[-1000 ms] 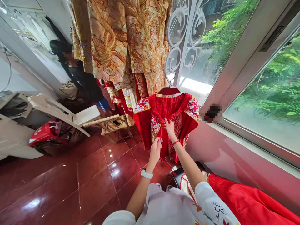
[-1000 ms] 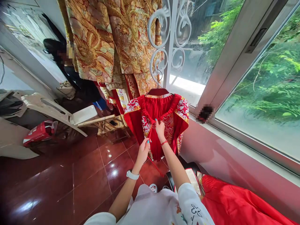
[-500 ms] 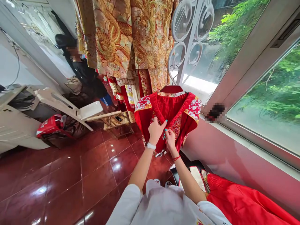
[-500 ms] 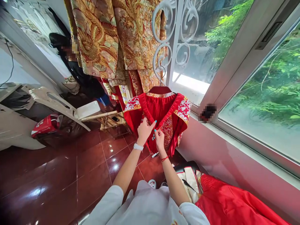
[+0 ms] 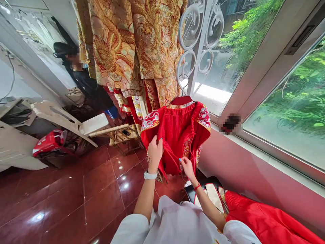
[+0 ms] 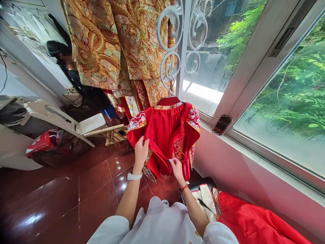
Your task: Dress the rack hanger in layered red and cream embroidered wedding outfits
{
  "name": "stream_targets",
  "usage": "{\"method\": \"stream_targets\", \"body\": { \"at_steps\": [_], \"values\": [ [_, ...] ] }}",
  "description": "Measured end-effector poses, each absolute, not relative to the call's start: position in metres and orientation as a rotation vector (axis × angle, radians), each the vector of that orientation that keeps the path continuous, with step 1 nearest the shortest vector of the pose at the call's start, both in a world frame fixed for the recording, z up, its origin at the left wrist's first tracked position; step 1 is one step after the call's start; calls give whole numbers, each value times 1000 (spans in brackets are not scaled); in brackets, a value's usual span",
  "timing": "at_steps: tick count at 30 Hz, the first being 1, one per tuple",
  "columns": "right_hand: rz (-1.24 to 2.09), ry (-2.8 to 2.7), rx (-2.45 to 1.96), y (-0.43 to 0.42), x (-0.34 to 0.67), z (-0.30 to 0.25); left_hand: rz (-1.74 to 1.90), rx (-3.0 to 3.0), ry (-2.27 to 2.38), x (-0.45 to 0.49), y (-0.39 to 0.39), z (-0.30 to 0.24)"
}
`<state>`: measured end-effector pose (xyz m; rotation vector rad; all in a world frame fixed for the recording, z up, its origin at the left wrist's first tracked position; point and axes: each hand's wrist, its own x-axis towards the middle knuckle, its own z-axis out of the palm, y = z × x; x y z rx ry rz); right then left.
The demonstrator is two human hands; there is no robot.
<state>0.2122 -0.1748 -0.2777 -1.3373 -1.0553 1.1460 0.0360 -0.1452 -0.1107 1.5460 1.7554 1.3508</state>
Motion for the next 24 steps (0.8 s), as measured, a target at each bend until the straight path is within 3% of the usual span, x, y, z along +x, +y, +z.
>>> {"method": "stream_targets", "body": {
  "at_steps": [4, 7, 9, 15, 21, 24],
  "values": [
    [437, -993, -1445, -121, 243, -193, 1760, 1589, 1841, 50, -137, -76],
    [25, -1057, -1544, -61, 254, -126, 1732, 1816, 1912, 70, -105, -50],
    [-62, -1070, -1717, -27, 253, -98, 1643, 1867, 2009, 79, -77, -41],
    [-87, -1117, -1891, 21, 286, -76, 1441, 1890, 1912, 40, -21, -45],
    [629, -1431, -1582, 30, 373, -55, 1086, 1538, 1307, -55, -10, -31],
    [784, -1411, -1517, 14, 388, -62, 1095, 1362, 1201, -76, -18, -35]
  ]
}}
